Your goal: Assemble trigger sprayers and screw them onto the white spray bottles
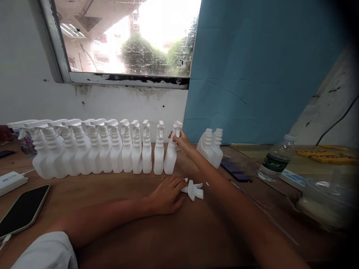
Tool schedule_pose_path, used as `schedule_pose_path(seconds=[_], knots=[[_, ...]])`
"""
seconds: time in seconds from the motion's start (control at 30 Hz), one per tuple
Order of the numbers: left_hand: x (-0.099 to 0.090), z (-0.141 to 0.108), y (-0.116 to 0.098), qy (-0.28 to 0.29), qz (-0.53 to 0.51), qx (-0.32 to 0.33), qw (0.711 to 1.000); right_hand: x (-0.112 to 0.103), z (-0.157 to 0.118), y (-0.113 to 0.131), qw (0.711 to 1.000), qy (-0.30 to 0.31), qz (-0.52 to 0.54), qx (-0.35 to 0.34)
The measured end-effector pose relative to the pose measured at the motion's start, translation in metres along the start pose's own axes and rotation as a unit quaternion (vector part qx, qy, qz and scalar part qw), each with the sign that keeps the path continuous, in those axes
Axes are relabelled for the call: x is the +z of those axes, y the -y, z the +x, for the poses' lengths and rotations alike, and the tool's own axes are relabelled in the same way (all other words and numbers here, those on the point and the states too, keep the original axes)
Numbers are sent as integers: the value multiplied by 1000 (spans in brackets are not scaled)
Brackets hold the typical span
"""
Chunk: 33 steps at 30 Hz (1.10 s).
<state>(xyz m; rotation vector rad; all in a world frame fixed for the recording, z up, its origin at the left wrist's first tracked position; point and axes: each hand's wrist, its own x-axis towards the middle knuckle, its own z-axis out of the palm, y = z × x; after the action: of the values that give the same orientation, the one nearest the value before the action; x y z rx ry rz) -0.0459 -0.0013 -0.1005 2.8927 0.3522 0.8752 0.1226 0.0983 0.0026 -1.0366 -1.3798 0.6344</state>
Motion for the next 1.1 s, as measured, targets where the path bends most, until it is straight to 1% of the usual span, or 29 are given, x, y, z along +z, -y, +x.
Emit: schedule_pose_path(seconds=[0.17, 0.27, 0.37, 0.47, 0.6, 0.77, 0.87, 0.93, 1.03, 1.1], knots=[[8, -1, 9, 13, -13, -18, 1000, 21, 2, -15, 1000, -16, 22, -2], [9, -1, 9, 26, -14, -30, 999, 32, 5, -18, 999, -21, 26, -6], [10, -1, 9, 34, -18, -39, 999, 37, 8, -18, 999, -26, 26, -13], [11, -1, 9, 27, -23, -43, 998, 37, 8, -19, 999, -30, 26, -24], [11, 0, 10, 18, -34, -50, 998, 31, 3, -19, 999, -27, 17, -31], [7, 0, 9, 5, -75, -75, 994, 22, 2, -18, 1000, 7, -8, -20], [2, -2, 7, -12, -144, -129, 981, 7, 0, -18, 999, 28, -39, -14], [-2, -3, 5, -26, -207, -182, 961, -13, -7, -18, 997, 33, -74, -9], [-6, -5, 0, -46, -299, -231, 925, -59, -32, -22, 985, 59, -159, 19], [-8, -7, -3, -53, -347, -231, 907, -93, -56, -26, 965, 107, -232, 66]])
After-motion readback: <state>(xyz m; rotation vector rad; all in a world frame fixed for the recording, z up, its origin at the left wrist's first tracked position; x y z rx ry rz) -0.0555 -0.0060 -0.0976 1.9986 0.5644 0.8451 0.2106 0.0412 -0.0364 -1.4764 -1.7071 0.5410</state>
